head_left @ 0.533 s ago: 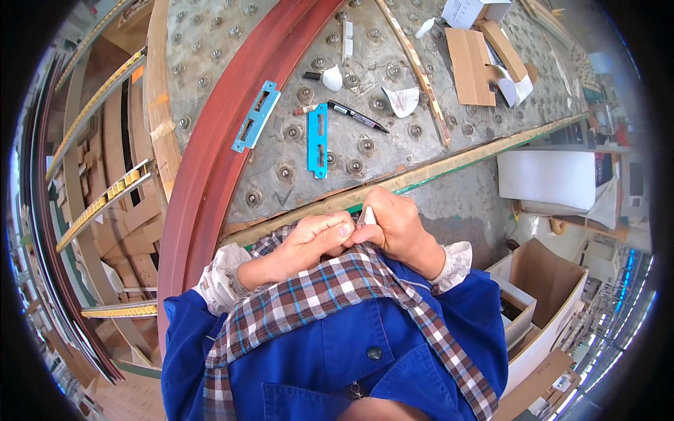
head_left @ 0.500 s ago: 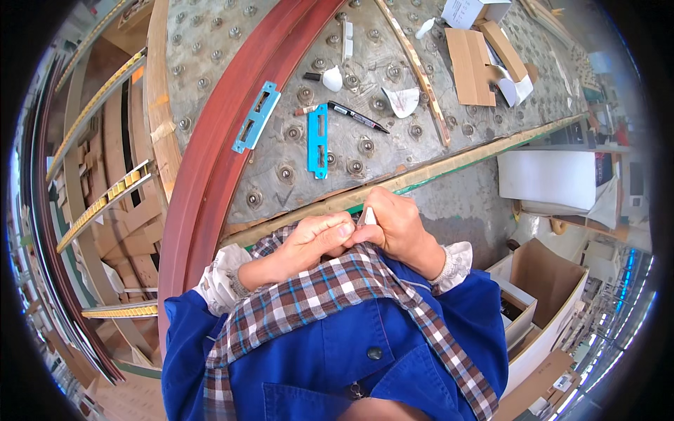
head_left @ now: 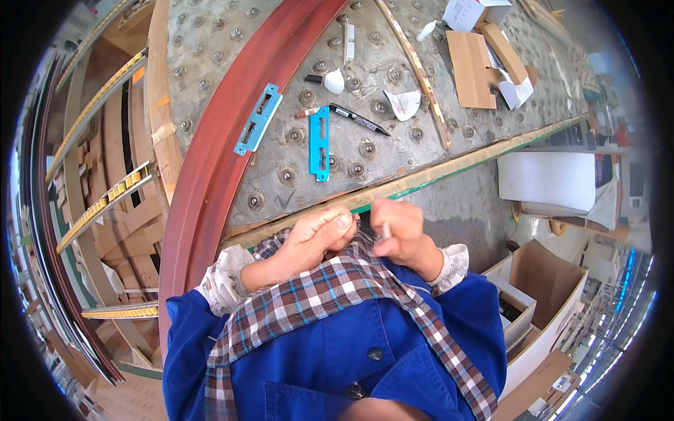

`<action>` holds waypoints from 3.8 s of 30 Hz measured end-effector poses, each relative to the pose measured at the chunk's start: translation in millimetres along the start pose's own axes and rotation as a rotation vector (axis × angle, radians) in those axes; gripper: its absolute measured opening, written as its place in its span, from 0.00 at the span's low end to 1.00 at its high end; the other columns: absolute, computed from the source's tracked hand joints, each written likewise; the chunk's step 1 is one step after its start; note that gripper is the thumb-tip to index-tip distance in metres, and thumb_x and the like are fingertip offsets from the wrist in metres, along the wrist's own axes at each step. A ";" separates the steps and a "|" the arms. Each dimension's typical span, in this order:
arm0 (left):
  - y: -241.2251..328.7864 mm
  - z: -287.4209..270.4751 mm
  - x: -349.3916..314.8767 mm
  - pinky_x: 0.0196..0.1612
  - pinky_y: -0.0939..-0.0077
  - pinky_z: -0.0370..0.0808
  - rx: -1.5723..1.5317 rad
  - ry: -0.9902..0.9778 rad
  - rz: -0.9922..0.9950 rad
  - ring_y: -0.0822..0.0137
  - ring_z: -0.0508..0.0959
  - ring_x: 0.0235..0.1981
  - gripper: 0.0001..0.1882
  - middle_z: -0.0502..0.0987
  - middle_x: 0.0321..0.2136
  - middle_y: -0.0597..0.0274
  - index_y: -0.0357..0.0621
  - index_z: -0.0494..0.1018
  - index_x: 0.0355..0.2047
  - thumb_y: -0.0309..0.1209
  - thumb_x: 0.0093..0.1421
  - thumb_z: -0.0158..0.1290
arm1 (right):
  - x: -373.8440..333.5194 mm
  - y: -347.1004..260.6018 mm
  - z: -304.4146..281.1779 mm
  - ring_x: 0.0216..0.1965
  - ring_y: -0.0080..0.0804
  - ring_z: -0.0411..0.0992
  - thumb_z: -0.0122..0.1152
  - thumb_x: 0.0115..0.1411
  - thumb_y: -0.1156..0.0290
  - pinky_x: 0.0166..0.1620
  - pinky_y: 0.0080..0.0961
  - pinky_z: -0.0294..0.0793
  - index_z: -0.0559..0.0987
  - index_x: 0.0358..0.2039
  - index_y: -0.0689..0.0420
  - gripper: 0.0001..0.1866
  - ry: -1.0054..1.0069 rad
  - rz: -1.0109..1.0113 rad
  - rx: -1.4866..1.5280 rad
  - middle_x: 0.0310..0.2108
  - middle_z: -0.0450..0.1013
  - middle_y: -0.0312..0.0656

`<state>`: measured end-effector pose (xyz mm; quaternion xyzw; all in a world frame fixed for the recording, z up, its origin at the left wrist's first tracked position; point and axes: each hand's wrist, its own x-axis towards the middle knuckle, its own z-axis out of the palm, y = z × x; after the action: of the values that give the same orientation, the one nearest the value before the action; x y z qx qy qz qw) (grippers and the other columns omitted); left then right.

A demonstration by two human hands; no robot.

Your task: The person positions a blue metal bracket on a reddish-brown wooden plank and uses a small white tool to scrape or clean the bracket and the plank surface. The person repeatedly handles the bracket and tool, adjusting their positions on the plank.

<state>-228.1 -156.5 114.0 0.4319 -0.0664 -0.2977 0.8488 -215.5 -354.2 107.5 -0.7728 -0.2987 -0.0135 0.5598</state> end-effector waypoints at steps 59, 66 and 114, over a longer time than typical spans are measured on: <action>43.1 -192.9 96.7 0.37 0.69 0.65 1.355 0.937 0.490 0.62 0.73 0.34 0.13 0.76 0.34 0.64 0.44 0.75 0.34 0.18 0.48 0.59 | 179.9 150.7 69.2 0.28 0.26 0.75 0.69 0.49 0.82 0.31 0.19 0.72 0.81 0.33 0.64 0.09 -0.019 0.311 -0.279 0.28 0.77 0.43; 43.6 -190.3 100.0 0.38 0.69 0.65 1.402 0.939 0.444 0.62 0.72 0.34 0.13 0.75 0.33 0.63 0.44 0.75 0.32 0.18 0.46 0.61 | 175.7 147.1 73.2 0.28 0.37 0.76 0.69 0.47 0.80 0.32 0.27 0.74 0.81 0.31 0.61 0.09 0.056 0.396 -0.244 0.27 0.77 0.45; 41.1 -182.1 104.2 0.38 0.70 0.60 1.439 0.920 0.354 0.66 0.71 0.32 0.14 0.73 0.32 0.70 0.51 0.75 0.31 0.23 0.44 0.64 | 178.7 147.4 75.8 0.27 0.30 0.74 0.71 0.48 0.81 0.30 0.22 0.72 0.82 0.30 0.63 0.08 0.086 0.412 -0.222 0.27 0.77 0.43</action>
<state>-57.5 -70.3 18.2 0.9238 0.0452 0.1568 0.3463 -22.3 -236.9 16.4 -0.8731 -0.1070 0.0353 0.4744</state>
